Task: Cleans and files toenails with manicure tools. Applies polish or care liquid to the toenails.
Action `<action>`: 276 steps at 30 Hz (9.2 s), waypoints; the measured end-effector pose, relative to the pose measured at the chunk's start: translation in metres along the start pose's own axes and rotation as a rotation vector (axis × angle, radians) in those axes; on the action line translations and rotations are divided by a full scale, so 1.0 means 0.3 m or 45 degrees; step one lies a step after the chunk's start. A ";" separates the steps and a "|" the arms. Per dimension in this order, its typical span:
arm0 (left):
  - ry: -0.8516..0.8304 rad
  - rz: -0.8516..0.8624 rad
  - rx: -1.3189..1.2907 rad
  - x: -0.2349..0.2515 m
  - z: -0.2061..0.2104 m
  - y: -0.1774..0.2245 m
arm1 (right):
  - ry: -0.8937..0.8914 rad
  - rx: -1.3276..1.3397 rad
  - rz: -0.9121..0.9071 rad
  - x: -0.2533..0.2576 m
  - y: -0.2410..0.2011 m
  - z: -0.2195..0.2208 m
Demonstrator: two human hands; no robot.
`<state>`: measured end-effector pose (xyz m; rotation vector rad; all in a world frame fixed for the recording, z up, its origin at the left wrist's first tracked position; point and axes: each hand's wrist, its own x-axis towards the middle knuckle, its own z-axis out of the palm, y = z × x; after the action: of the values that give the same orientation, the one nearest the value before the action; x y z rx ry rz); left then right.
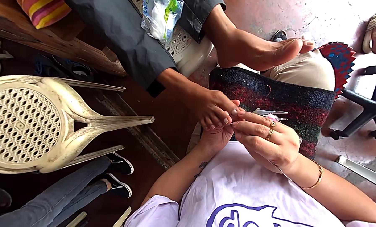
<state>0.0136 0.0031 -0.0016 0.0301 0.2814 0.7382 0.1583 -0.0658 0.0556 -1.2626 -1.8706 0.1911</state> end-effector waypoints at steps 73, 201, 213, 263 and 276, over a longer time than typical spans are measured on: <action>0.009 0.049 0.095 -0.008 0.009 -0.005 | 0.110 0.103 0.298 0.054 -0.025 -0.009; -0.019 0.040 0.086 -0.014 0.003 -0.005 | -0.045 -0.186 -0.095 0.031 0.002 -0.018; -0.045 0.018 0.063 -0.016 -0.002 -0.003 | -0.007 -0.202 -0.184 0.011 0.018 -0.003; -0.008 0.038 0.081 -0.013 0.005 -0.005 | -0.168 0.040 0.154 0.102 -0.019 -0.069; -0.081 0.019 0.013 -0.012 0.000 -0.001 | -0.029 0.103 -0.215 0.036 0.089 -0.035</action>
<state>0.0114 0.0004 -0.0007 0.0653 0.2247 0.7492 0.1830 -0.0474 0.0536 -1.0458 -1.9586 0.1895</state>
